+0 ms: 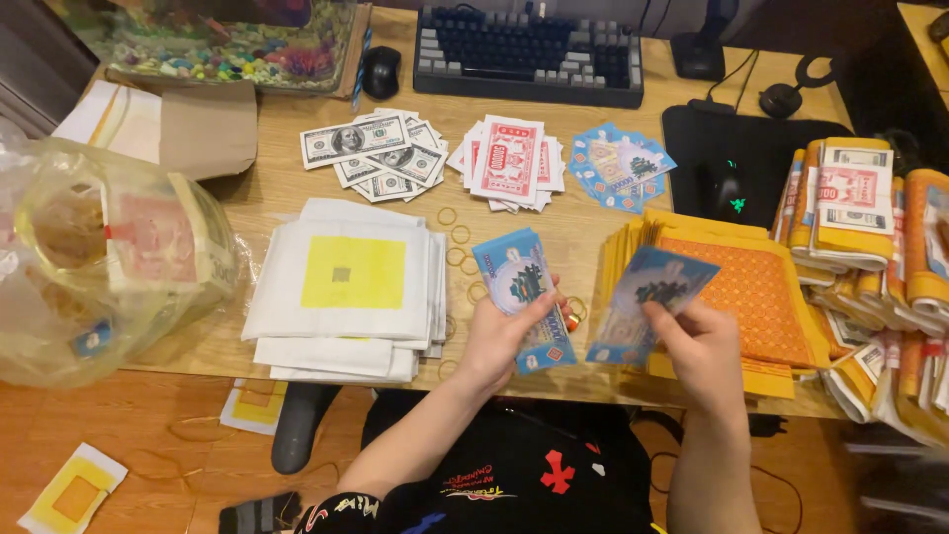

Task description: Sorting and counting various types of joss paper notes on a desk

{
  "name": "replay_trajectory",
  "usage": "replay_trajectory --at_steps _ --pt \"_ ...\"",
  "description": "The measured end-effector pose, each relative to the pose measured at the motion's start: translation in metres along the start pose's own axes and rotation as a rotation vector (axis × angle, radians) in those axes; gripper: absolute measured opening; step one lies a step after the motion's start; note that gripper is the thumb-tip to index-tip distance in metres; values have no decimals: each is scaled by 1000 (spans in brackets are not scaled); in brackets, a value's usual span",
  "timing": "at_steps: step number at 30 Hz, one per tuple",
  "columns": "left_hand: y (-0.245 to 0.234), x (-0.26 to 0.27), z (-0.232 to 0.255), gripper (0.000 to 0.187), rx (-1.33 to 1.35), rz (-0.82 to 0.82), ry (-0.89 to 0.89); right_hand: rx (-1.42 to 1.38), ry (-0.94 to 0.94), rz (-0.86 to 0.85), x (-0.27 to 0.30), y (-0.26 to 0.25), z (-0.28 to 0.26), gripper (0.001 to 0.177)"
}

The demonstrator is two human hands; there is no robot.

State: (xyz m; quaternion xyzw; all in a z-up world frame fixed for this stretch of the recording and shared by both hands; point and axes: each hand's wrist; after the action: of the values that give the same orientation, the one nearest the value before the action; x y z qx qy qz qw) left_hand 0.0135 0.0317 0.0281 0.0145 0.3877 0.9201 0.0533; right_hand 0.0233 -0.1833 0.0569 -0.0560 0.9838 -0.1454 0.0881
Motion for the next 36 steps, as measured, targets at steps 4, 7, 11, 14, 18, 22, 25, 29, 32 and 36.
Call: replay_trajectory --at_steps 4,7,11,14,18,22,25,29,32,36 --pt "-3 -1 -5 36 -54 -26 57 -26 37 -60 17 17 -16 11" --pt "-22 -7 -22 39 -181 -3 75 -60 74 -79 18 33 -17 14" --pt "-8 -1 -22 39 -286 -37 105 31 25 -72 15 51 -23 15" --pt "-11 -2 -30 36 -426 -58 94 -47 87 -11 15 58 -20 19" --pt "-6 4 -21 29 -424 -89 51 22 35 72 15 52 -14 18" --pt "8 7 8 14 -392 -53 37 -15 79 271 15 32 -12 17" --pt "23 11 16 16 -305 -32 21 -144 31 303 12 25 -3 29" --pt "3 4 3 24 -211 -12 -9 -257 28 149 15 32 -21 39" --pt "-2 0 -1 26 -221 5 18 -308 64 60 17 47 -34 44" --pt "3 2 -3 32 -216 -77 66 -300 97 17 16 52 -21 40"
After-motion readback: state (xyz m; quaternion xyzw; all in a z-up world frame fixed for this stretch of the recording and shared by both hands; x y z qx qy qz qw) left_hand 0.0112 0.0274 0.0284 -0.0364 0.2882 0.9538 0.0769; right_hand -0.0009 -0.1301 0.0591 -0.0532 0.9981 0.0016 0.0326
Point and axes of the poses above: each hand's wrist, its own x-axis away from the middle knuckle, its own y-axis out of the palm, z = x × y, and after that the axes turned 10 degrees about -z, right-handed
